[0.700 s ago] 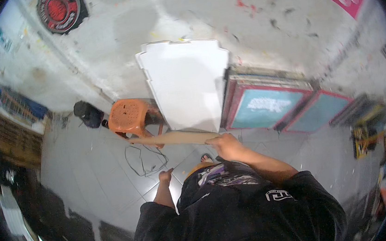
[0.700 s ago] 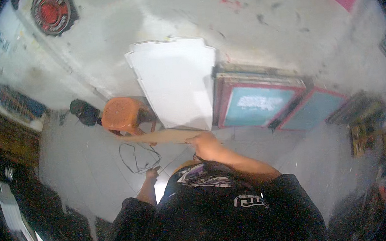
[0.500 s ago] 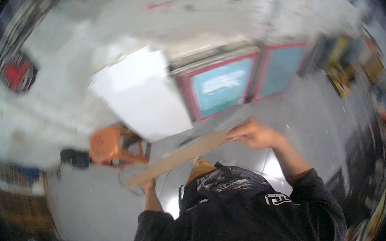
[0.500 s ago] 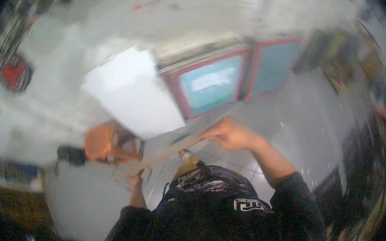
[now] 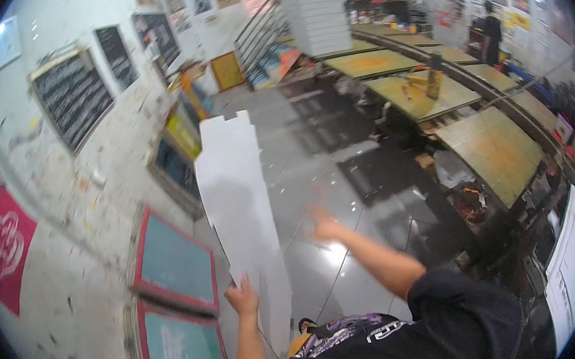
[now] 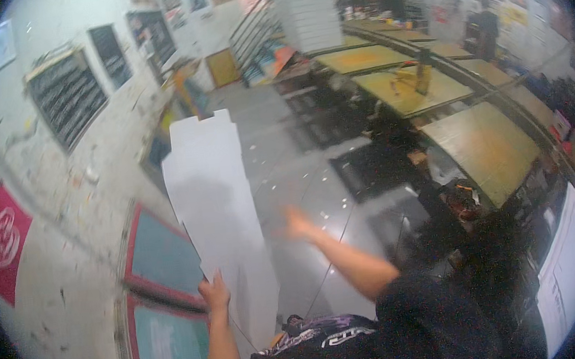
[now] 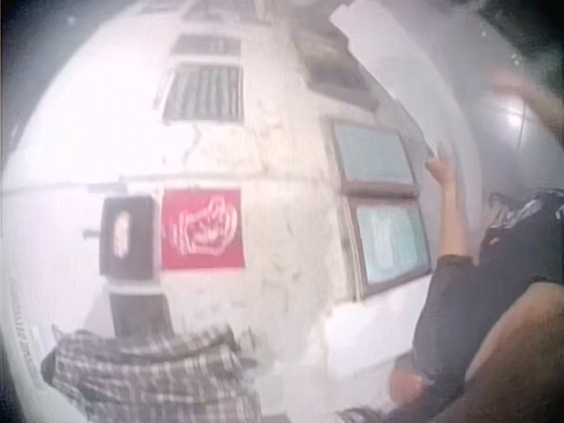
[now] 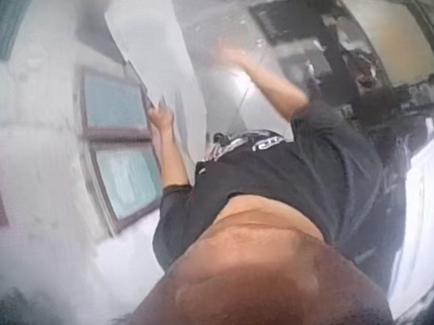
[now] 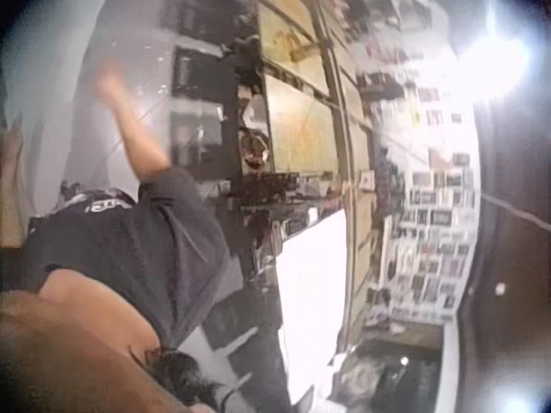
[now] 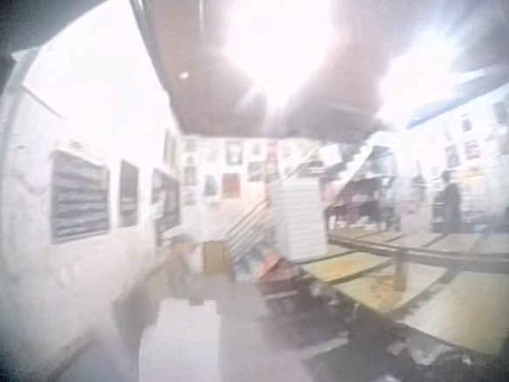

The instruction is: The person assembles flat-packed cardboard boxes by folding and interlocking the flaps, then stacks the finished boxes. The person repeats this process for multiple boxes, handling each one individually and placing the completed units into a growing stack.

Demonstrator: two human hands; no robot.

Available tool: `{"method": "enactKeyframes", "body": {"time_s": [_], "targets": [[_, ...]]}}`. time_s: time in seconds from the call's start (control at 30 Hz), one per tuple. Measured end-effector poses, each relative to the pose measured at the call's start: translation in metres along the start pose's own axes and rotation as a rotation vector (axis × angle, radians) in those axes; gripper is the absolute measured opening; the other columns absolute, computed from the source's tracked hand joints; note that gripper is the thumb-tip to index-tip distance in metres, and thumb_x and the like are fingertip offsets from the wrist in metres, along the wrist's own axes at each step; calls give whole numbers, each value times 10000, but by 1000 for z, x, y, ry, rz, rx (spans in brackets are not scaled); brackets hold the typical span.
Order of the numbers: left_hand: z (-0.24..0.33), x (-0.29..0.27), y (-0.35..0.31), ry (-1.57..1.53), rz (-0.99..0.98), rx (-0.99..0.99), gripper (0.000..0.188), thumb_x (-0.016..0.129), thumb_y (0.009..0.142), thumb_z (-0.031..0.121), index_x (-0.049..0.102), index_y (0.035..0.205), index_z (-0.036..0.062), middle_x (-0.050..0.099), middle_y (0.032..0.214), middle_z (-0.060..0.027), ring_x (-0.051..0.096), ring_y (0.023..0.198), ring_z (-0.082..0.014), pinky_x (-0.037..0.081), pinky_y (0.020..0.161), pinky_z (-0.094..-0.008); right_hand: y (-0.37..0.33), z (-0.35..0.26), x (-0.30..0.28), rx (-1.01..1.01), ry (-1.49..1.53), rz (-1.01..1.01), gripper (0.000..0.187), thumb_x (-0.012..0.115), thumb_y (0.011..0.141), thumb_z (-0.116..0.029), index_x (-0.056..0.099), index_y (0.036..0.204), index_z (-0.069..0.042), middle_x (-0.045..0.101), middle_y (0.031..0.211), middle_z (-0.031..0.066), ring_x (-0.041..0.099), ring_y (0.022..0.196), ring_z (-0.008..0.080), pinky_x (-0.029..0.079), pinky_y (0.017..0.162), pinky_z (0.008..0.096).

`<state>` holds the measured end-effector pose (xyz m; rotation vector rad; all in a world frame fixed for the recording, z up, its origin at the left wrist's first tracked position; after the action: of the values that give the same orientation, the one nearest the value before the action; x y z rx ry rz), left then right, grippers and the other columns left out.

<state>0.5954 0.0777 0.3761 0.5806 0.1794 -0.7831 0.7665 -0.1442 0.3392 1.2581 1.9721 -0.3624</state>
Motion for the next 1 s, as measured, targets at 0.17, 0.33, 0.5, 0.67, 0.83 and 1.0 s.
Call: {"method": "enactKeyframes", "body": {"time_s": [0.17, 0.33, 0.5, 0.67, 0.83, 1.0], "targets": [[76, 150, 94, -75, 54, 22, 284, 517, 811, 182, 607, 734, -77, 592, 659, -221, 584, 621, -351, 428, 585, -409, -37, -14, 74, 32, 262, -148, 922, 651, 674, -473, 190, 1337, -27, 196, 1370, 235, 182, 1277, 355, 178, 1045, 415], [137, 266, 162, -128, -80, 6, 333, 496, 827, 224, 564, 974, -66, 596, 808, -245, 581, 753, -378, 440, 677, -423, 80, 33, 58, 74, 394, 475, 634, 576, 764, -149, 261, 1307, -61, 330, 1284, 234, 340, 1192, 341, 307, 958, 398], [174, 344, 206, -331, -355, 486, 500, 539, 816, 293, 441, 1185, -29, 518, 1107, -225, 495, 1028, -356, 384, 873, -394, 164, 90, -64, 276, 435, 672, 337, 560, 789, -160, 507, 1089, -16, 584, 934, 222, 579, 895, 331, 438, 725, 389], [22, 397, 259, -264, -307, 73, 653, 581, 792, 307, 294, 1288, -6, 378, 1286, -177, 361, 1188, -306, 295, 977, -378, 230, 167, -179, 243, 788, 1009, 197, 557, 814, -143, 574, 944, 5, 633, 837, 82, 576, 676, 128, 470, 587, 301], [-124, 452, 287, -207, -311, -822, 792, 584, 766, 452, 229, 1313, 1, 264, 1350, -170, 287, 1227, -314, 263, 983, -421, 262, 243, -304, 321, 923, 1109, 248, 553, 812, -76, 515, 1032, 33, 600, 931, 131, 597, 759, 226, 504, 665, 388], [-101, 570, 353, -874, -853, -926, 849, 426, 779, 623, 192, 1329, 20, 263, 1352, -154, 255, 1235, -333, 217, 978, -476, 295, 346, -425, 170, 1086, 1155, 322, 501, 812, -38, 446, 1105, 83, 555, 1032, 189, 572, 894, 306, 479, 784, 432]]}}
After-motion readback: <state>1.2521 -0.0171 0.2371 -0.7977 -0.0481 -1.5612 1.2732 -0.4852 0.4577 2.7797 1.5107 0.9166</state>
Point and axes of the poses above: each hand's wrist, its own y-axis towards the middle knuckle, its own x-axis out of the palm, z = x × y, the point moved 3 cm from there along y, towards the middle knuckle
